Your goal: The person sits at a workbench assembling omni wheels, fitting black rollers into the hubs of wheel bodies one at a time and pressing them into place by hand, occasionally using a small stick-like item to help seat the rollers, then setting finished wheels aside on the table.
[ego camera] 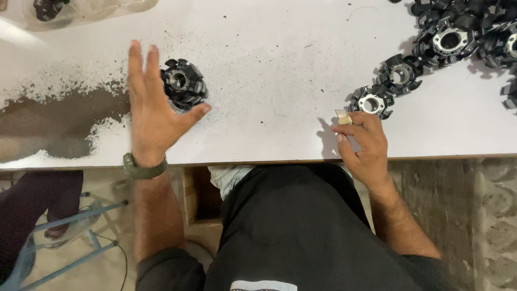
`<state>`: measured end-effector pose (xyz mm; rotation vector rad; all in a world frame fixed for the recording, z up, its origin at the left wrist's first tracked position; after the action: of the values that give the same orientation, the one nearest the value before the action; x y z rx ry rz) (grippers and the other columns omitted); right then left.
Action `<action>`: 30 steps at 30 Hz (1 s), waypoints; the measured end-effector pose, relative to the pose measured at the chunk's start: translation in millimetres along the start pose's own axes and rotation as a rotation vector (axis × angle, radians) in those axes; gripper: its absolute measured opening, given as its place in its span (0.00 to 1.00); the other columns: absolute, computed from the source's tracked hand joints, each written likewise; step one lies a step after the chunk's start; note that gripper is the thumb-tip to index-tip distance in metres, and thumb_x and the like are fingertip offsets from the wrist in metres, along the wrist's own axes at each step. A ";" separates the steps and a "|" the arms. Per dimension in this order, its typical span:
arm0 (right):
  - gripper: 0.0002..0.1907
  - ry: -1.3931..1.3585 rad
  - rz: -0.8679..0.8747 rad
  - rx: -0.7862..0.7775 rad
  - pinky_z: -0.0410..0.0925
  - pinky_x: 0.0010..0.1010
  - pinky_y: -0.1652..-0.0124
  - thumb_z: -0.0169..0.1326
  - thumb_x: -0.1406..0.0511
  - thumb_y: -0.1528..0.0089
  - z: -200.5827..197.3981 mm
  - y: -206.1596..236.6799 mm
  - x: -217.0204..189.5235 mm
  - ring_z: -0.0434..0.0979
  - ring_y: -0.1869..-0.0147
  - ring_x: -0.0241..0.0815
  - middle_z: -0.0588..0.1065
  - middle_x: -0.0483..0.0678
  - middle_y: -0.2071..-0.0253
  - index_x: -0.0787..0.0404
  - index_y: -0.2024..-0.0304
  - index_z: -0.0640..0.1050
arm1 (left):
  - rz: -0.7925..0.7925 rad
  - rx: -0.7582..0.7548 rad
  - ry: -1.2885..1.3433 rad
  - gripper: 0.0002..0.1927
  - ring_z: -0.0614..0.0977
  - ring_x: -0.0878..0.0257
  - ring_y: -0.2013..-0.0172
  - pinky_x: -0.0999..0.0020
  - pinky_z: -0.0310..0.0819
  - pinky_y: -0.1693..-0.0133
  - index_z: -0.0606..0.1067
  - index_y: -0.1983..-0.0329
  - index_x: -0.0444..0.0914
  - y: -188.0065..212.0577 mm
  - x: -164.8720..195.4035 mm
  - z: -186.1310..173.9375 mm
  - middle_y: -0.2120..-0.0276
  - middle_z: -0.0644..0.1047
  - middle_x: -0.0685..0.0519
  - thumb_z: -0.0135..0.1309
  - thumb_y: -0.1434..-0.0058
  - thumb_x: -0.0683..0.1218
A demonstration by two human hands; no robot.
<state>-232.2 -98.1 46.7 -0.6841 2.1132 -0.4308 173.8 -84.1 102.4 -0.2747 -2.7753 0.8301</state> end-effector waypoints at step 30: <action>0.17 -0.143 0.001 0.027 0.65 0.54 0.33 0.59 0.74 0.39 31.9 6.3 -26.1 0.78 0.44 0.51 0.77 0.51 0.52 0.62 0.50 0.72 | 0.181 -0.139 0.278 0.14 0.69 0.42 0.34 0.45 0.67 0.38 0.74 0.54 0.38 6.4 172.8 57.8 0.37 0.67 0.42 0.61 0.42 0.42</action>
<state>-195.5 -79.1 41.2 -0.6781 1.9696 -0.3967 -6.3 -66.6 80.5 -0.6232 -2.5748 0.5853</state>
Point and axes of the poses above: each hand's wrist, its own y-axis away from the middle knuckle, its own z-axis out of the palm, x = y × z, the point moved 3 cm from there along -y, towards the middle knuckle
